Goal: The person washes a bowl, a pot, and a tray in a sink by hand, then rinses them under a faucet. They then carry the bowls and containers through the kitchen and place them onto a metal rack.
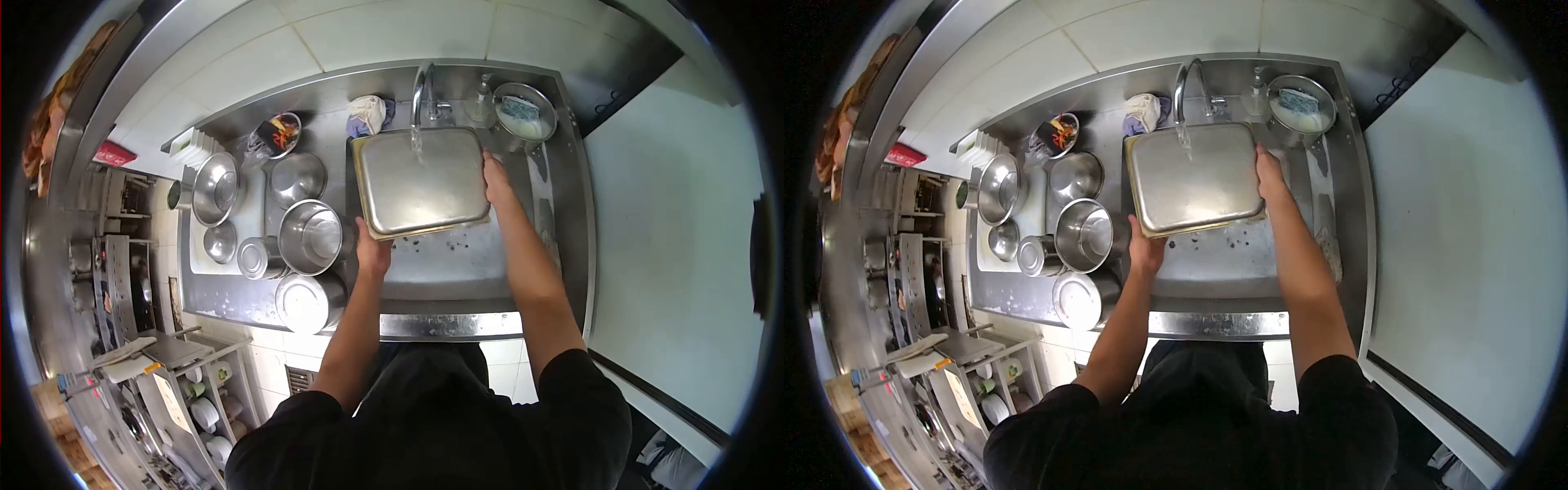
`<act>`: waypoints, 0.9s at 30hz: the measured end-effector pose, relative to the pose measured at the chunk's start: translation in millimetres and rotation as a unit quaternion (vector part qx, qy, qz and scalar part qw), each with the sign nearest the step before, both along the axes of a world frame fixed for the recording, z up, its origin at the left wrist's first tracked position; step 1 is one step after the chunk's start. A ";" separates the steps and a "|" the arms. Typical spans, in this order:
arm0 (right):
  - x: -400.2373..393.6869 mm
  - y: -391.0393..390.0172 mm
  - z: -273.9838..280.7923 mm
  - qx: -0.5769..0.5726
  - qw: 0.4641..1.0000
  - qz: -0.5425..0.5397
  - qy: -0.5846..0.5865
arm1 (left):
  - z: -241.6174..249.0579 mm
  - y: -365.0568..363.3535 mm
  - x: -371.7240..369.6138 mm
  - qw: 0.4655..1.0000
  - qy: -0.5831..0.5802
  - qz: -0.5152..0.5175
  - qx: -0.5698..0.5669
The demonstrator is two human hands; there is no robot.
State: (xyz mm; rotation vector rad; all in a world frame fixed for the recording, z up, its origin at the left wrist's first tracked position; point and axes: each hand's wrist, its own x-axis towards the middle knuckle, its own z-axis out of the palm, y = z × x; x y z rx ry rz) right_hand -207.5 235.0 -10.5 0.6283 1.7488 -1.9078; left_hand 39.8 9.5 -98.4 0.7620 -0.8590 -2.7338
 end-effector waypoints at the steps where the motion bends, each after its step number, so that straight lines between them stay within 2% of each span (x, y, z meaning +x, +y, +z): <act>1: 1.0 -1.3 3.3 -0.026 1.000 0.015 -0.008 | 11.9 7.3 7.4 1.000 -0.012 0.012 -0.005; 3: -13.0 -4.3 -32.4 -0.073 0.995 0.056 0.035 | 29.5 17.4 17.2 0.999 -0.044 0.025 -0.002; 5: -25.3 -9.0 -47.9 -0.091 0.989 0.103 0.060 | 24.5 20.8 25.1 0.996 -0.083 0.026 -0.001; 7: -33.0 -13.0 -44.0 -0.077 0.983 0.152 0.072 | 1.6 20.9 33.8 0.992 -0.120 -0.004 -0.039; 8: -33.8 -11.7 -42.1 -0.053 0.979 0.178 0.083 | -18.4 20.0 37.2 0.983 -0.181 -0.024 -0.033; 9: -34.3 -9.0 -38.4 -0.028 0.974 0.204 0.094 | -27.1 21.9 37.3 0.969 -0.242 -0.045 -0.026; 11: -30.0 -3.7 -13.2 0.031 0.964 0.238 0.117 | -32.9 32.5 36.3 0.955 -0.284 -0.080 -0.039; 14: -31.8 3.6 -11.7 0.004 0.954 0.267 0.139 | -29.6 45.6 27.6 0.940 -0.324 -0.099 0.050; 16: -32.1 0.3 -10.7 0.018 0.947 0.272 0.168 | -34.8 49.4 16.1 0.936 -0.322 -0.137 -0.033; 17: -20.6 -7.0 6.8 0.040 0.943 0.278 0.179 | -41.0 48.9 9.2 0.931 -0.321 -0.155 -0.076; 18: -15.1 -13.9 14.7 0.061 0.938 0.283 0.189 | -31.0 48.9 0.4 0.924 -0.321 -0.170 -0.119; 19: -14.4 -23.4 6.9 0.078 0.929 0.299 0.205 | -21.3 50.5 -11.6 0.939 -0.277 -0.145 -0.141; 21: -1.7 -43.5 14.9 0.084 0.929 0.308 0.187 | 38.5 55.1 -42.2 0.948 -0.186 -0.139 -0.220; 23: 14.3 -61.1 27.8 0.064 0.936 0.324 0.126 | 97.1 57.3 -71.7 0.956 -0.104 -0.166 -0.217; 26: 25.0 -77.4 33.2 -0.032 0.939 0.333 0.079 | 107.4 36.1 -103.9 0.859 -0.110 -0.273 -0.419; 27: 24.5 -79.8 35.7 -0.062 0.938 0.335 0.064 | 80.4 22.9 -110.7 0.830 -0.112 -0.248 -0.486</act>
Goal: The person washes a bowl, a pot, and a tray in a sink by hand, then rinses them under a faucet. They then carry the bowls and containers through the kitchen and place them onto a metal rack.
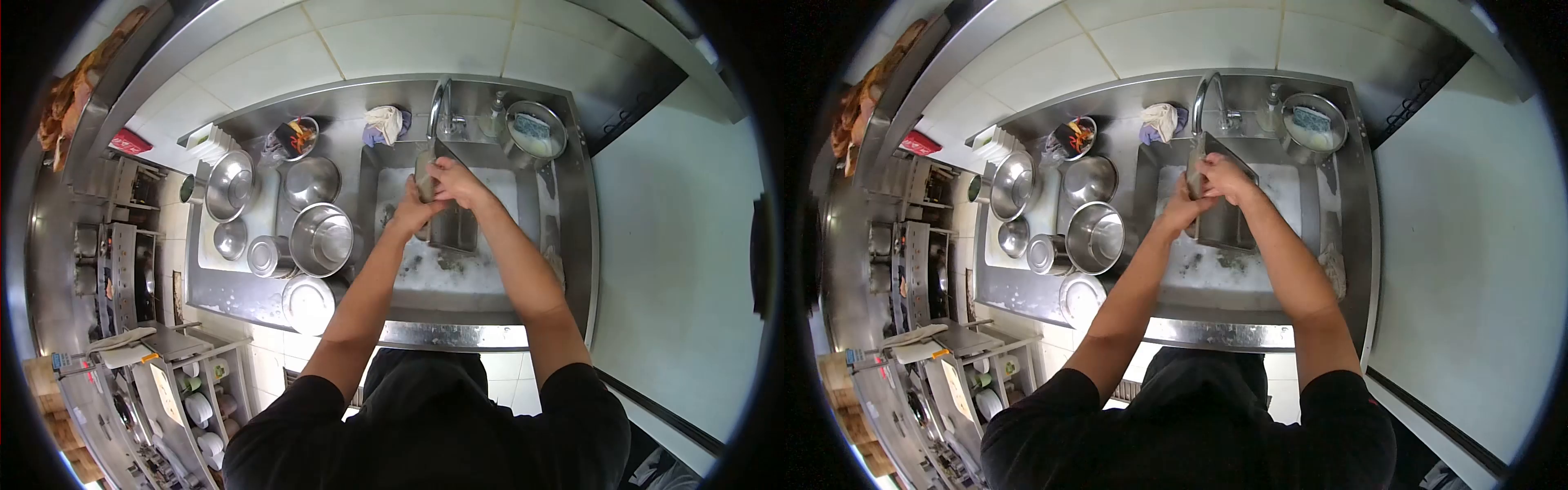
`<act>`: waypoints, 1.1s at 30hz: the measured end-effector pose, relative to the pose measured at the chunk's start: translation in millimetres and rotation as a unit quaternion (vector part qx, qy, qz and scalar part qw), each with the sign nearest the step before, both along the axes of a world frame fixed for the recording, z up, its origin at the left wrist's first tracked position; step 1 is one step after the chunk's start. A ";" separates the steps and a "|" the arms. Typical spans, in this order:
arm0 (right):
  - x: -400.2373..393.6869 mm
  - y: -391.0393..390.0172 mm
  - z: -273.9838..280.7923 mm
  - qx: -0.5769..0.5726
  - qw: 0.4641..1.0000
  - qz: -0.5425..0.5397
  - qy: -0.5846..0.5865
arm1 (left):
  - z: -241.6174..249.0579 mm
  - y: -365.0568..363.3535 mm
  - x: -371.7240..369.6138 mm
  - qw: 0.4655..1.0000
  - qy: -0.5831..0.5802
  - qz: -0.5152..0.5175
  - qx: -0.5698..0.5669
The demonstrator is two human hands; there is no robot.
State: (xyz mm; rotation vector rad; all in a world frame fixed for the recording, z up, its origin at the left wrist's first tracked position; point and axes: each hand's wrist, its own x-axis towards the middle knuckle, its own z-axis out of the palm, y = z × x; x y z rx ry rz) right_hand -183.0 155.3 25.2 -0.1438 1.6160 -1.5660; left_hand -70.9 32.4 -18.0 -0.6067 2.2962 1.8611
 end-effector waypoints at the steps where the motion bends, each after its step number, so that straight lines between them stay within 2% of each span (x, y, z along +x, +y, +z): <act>1: -3.0 -1.8 2.8 -0.026 0.999 0.014 -0.021 | -26.7 -13.1 -6.8 0.997 0.020 0.010 -0.076; 3: -11.9 -4.0 3.7 -0.076 0.994 0.041 -0.065 | -36.4 -29.5 -8.2 0.993 0.034 0.039 -0.108; 7: -36.4 -37.2 -11.8 -0.015 0.997 -0.054 0.056 | -14.2 -50.7 6.2 0.987 0.030 0.089 0.133; 8: -37.3 -48.6 -8.3 -0.002 0.996 -0.063 0.068 | 20.3 -45.9 12.9 0.983 -0.012 0.084 0.165; 11: -40.9 -65.2 -1.5 0.001 0.998 0.066 0.020 | 12.3 -51.2 21.7 0.957 -0.054 0.136 0.251; 12: -44.9 -61.1 -3.1 -0.016 0.999 0.050 0.001 | 11.0 -53.5 23.6 0.958 -0.060 0.135 0.245; 15: -48.6 -63.2 -10.8 -0.026 0.996 -0.055 0.061 | 6.2 -58.8 26.5 0.956 -0.073 0.133 0.250; 18: -45.0 -51.8 -5.1 -0.091 0.994 0.058 -0.031 | 3.3 -54.8 27.5 0.945 -0.080 0.134 0.286; 21: -46.5 -57.1 -7.0 -0.062 0.995 -0.046 0.056 | 15.5 -51.7 28.2 0.952 -0.067 0.137 0.265; 23: -48.4 -46.2 4.1 0.048 0.989 0.006 0.142 | 29.5 -48.7 30.3 0.966 -0.045 0.134 0.216; 24: -48.6 -37.3 11.4 0.105 0.977 0.030 0.185 | 43.9 -45.9 33.4 0.971 -0.026 0.147 0.187; 25: -50.1 -26.0 1.7 0.143 0.958 0.007 0.248 | 64.4 -44.1 40.7 0.974 -0.006 0.160 0.158; 27: -56.8 4.5 -37.3 0.214 0.903 -0.031 0.371 | 105.7 -42.0 55.5 0.977 0.016 0.187 0.102; 29: -49.5 40.0 -61.9 0.289 0.884 -0.039 0.366 | 136.4 -46.7 68.6 0.976 0.016 0.212 0.046; 30: -44.2 58.1 -83.5 0.272 0.918 -0.030 0.288 | 108.6 -71.4 71.8 0.980 0.037 0.184 0.071; 31: -36.0 69.9 -98.4 0.253 0.944 -0.021 0.209 | 111.4 -76.8 73.1 0.973 0.040 0.198 0.108; 33: 3.2 88.6 -41.9 0.176 0.984 -0.009 -0.023 | 118.4 -79.3 81.1 0.956 0.038 0.226 0.182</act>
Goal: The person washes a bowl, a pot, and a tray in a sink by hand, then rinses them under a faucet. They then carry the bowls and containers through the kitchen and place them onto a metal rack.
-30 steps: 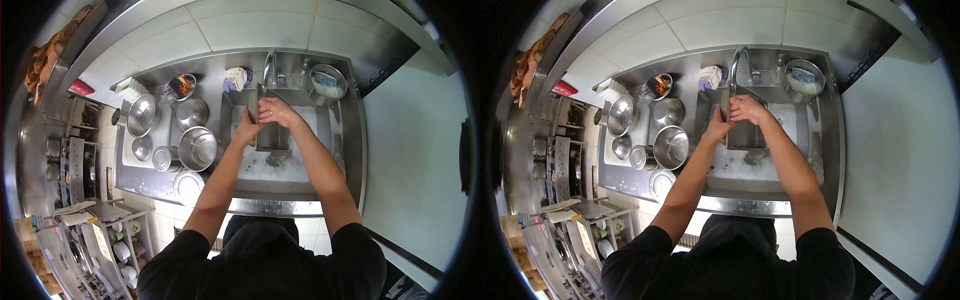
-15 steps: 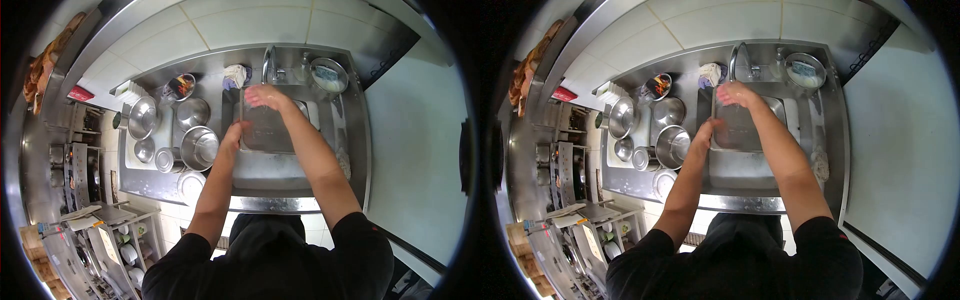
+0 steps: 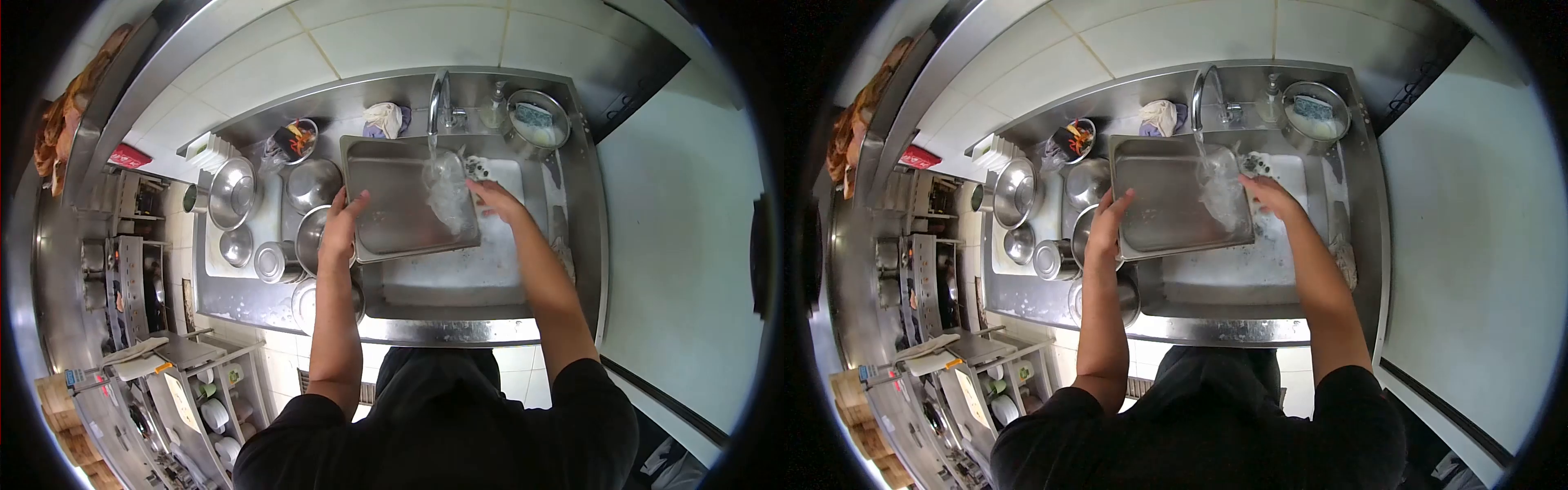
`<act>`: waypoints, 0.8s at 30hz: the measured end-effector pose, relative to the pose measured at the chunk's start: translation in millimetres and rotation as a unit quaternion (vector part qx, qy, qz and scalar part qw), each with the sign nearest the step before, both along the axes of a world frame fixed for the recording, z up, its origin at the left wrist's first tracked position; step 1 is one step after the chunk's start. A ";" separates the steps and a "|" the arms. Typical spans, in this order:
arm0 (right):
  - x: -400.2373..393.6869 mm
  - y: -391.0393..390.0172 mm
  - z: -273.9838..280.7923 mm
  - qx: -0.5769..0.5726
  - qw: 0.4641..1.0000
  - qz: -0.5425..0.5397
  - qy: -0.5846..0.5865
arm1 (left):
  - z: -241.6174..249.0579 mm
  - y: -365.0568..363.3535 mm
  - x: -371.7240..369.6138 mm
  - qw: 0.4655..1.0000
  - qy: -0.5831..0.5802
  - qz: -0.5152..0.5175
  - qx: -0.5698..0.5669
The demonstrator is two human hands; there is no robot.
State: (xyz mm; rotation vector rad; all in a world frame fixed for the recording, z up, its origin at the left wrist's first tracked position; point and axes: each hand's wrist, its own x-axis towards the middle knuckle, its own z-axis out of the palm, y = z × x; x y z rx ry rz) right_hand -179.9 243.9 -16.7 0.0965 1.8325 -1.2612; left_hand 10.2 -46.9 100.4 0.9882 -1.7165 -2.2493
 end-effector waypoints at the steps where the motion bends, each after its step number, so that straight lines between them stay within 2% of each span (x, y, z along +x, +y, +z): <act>1: 11.5 6.7 8.2 -0.073 0.995 -0.036 -0.052 | 3.8 -1.8 1.5 0.999 -0.005 -0.022 0.040; 3: 23.9 22.6 13.8 -0.216 0.958 -0.108 -0.155 | -5.9 1.8 -0.6 0.994 -0.035 -0.018 0.104; 5: 19.6 47.3 12.0 -0.252 0.946 -0.151 -0.138 | -31.8 9.4 -1.4 0.987 -0.033 -0.011 0.156; 6: 21.6 50.4 28.6 -0.267 0.940 -0.170 -0.128 | -48.9 14.9 -1.8 0.985 -0.015 -0.006 0.173; 7: 24.7 59.8 48.3 -0.238 0.946 -0.198 -0.094 | -66.5 21.6 -2.2 0.981 0.004 -0.001 0.192; 8: 26.3 67.2 61.6 -0.215 0.953 -0.205 -0.054 | -45.0 40.4 -4.7 0.983 0.034 -0.001 0.179; 10: 30.1 84.7 78.1 -0.167 0.962 -0.217 0.026 | -95.8 41.8 -20.3 0.968 0.064 -0.044 0.239; 14: 34.5 99.2 102.8 -0.128 0.958 -0.198 0.167 | -151.0 73.5 -54.9 0.978 -0.028 -0.034 0.206; 15: 44.9 91.9 126.5 -0.128 0.954 -0.216 0.164 | -158.3 83.7 -61.8 0.985 -0.045 -0.063 0.151; 17: 49.7 98.2 131.2 -0.108 0.950 -0.210 0.206 | -172.0 100.3 -72.6 0.989 -0.078 -0.119 0.038; 20: 55.3 104.0 137.8 -0.067 0.946 -0.234 0.215 | -202.3 103.2 -83.5 0.980 -0.066 -0.185 0.039; 23: 54.1 116.7 121.7 -0.074 0.942 -0.285 0.159 | -137.9 84.6 -91.2 0.974 -0.135 -0.175 0.055; 24: 54.9 119.8 111.4 -0.086 0.940 -0.303 0.132 | -116.9 76.0 -91.4 0.968 -0.114 -0.191 0.115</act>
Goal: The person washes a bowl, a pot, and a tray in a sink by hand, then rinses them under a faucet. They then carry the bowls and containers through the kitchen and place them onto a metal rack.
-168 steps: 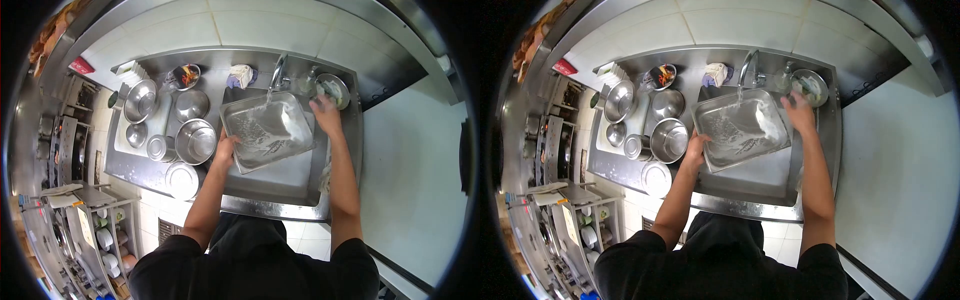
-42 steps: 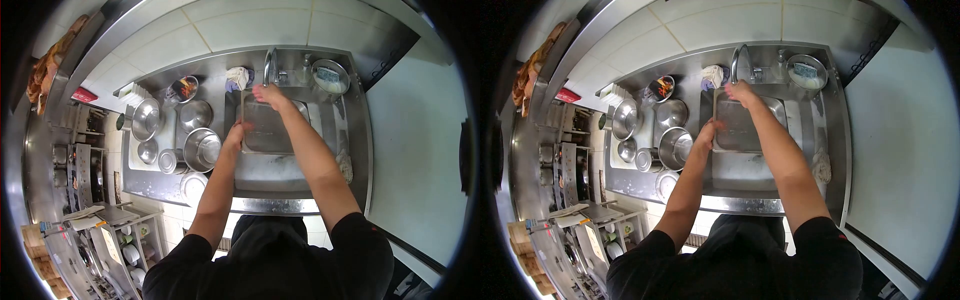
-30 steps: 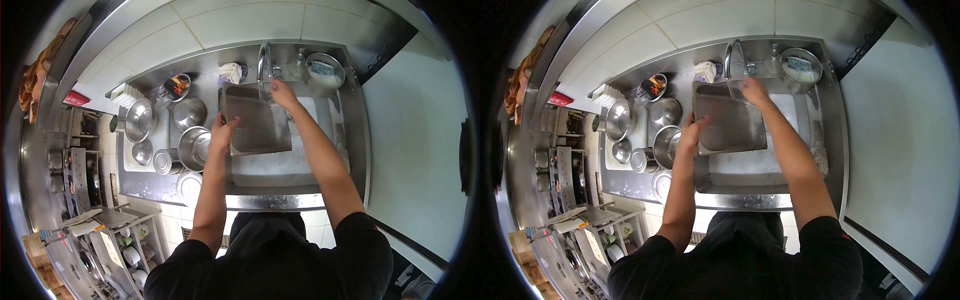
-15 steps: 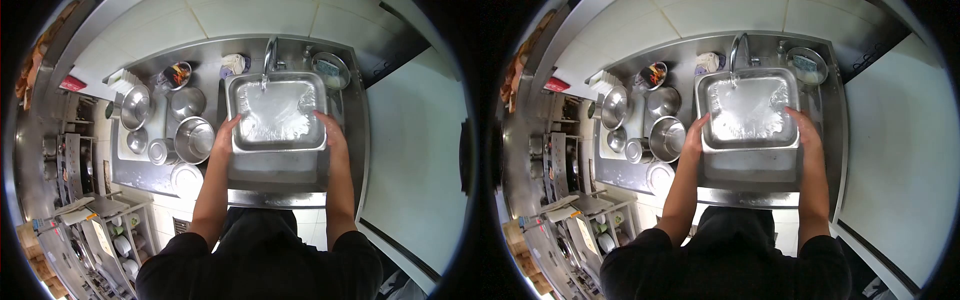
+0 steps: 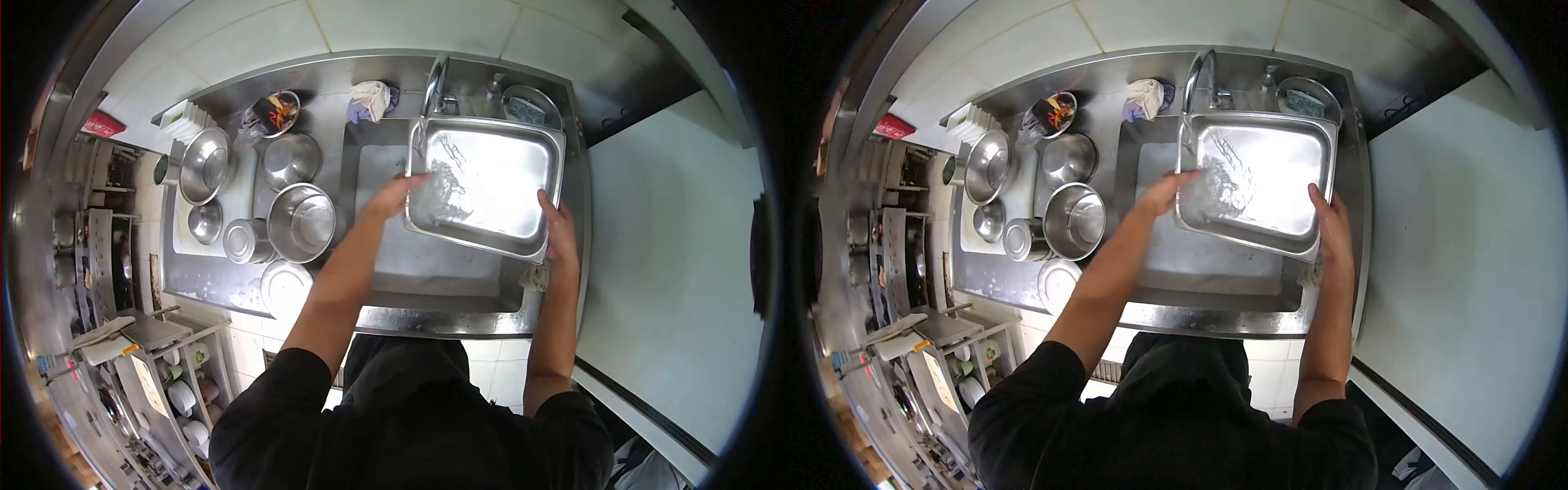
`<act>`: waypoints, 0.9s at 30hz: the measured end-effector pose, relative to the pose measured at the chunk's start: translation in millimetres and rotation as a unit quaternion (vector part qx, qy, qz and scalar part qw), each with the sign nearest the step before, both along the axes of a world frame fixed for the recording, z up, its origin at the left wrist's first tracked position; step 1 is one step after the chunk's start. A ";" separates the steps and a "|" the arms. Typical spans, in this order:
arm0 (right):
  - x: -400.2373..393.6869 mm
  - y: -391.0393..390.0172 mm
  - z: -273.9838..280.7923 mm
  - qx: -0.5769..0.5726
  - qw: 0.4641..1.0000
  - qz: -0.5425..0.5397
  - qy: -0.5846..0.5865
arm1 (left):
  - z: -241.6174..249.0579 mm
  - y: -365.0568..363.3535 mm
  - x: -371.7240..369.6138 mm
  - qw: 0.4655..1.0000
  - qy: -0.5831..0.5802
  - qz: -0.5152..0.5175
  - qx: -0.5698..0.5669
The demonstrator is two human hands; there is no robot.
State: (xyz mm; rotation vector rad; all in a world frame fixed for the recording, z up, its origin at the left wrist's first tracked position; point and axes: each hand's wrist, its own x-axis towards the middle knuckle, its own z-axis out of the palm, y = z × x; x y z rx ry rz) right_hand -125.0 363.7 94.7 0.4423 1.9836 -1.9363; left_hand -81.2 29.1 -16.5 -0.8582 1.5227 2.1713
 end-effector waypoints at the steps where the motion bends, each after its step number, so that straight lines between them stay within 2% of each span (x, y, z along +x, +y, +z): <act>1: 1.4 -2.8 -5.9 -0.074 0.997 0.003 -0.016 | 19.5 -9.4 0.7 0.998 0.009 -0.008 0.065; 2: 1.1 -7.2 -14.3 -0.099 0.995 0.001 -0.029 | 28.9 -19.9 1.2 0.991 0.017 -0.017 0.129; 4: -14.3 -1.4 -73.0 -0.223 0.970 0.045 -0.088 | 1.5 -55.7 -0.4 0.995 0.024 0.006 0.098; 5: -17.3 -7.5 -102.8 -0.241 0.965 0.043 -0.094 | -7.4 -65.8 -1.4 0.996 0.027 0.018 0.082; 6: -20.4 -18.8 -124.3 -0.261 0.959 0.044 -0.098 | 45.3 -57.0 13.0 0.996 0.052 0.024 0.070; 8: -23.9 -47.2 -138.0 -0.064 0.991 0.069 -0.093 | 52.6 -56.1 28.8 0.988 0.108 0.086 -0.061; 10: -24.6 -67.5 -154.6 -0.052 0.981 0.148 -0.113 | 52.8 -60.5 45.2 0.968 0.171 0.098 -0.156; 11: -22.4 -79.5 -166.4 -0.084 0.981 0.123 -0.126 | 50.9 -61.1 54.2 0.953 0.202 0.104 -0.200; 13: -17.8 -109.9 -192.7 -0.146 0.975 0.075 -0.149 | 45.7 -45.2 68.6 0.931 0.261 0.176 -0.184; 16: -16.0 -147.2 -220.0 -0.293 0.934 0.001 -0.203 | 33.8 -24.3 87.8 0.900 0.301 0.225 -0.221; 19: -20.8 -164.0 -245.7 -0.317 0.920 -0.044 -0.226 | 21.6 -7.7 105.7 0.876 0.312 0.264 -0.257; 23: -28.5 -172.2 -244.8 -0.343 0.900 -0.033 -0.265 | 15.9 2.0 104.7 0.863 0.330 0.332 -0.191; 25: -28.2 -180.7 -233.8 -0.345 0.904 -0.022 -0.253 | -5.6 -0.7 102.2 0.864 0.318 0.360 -0.149; 27: -35.4 -183.9 -228.8 -0.349 0.911 -0.016 -0.219 | -24.9 -3.9 101.9 0.880 0.306 0.347 -0.104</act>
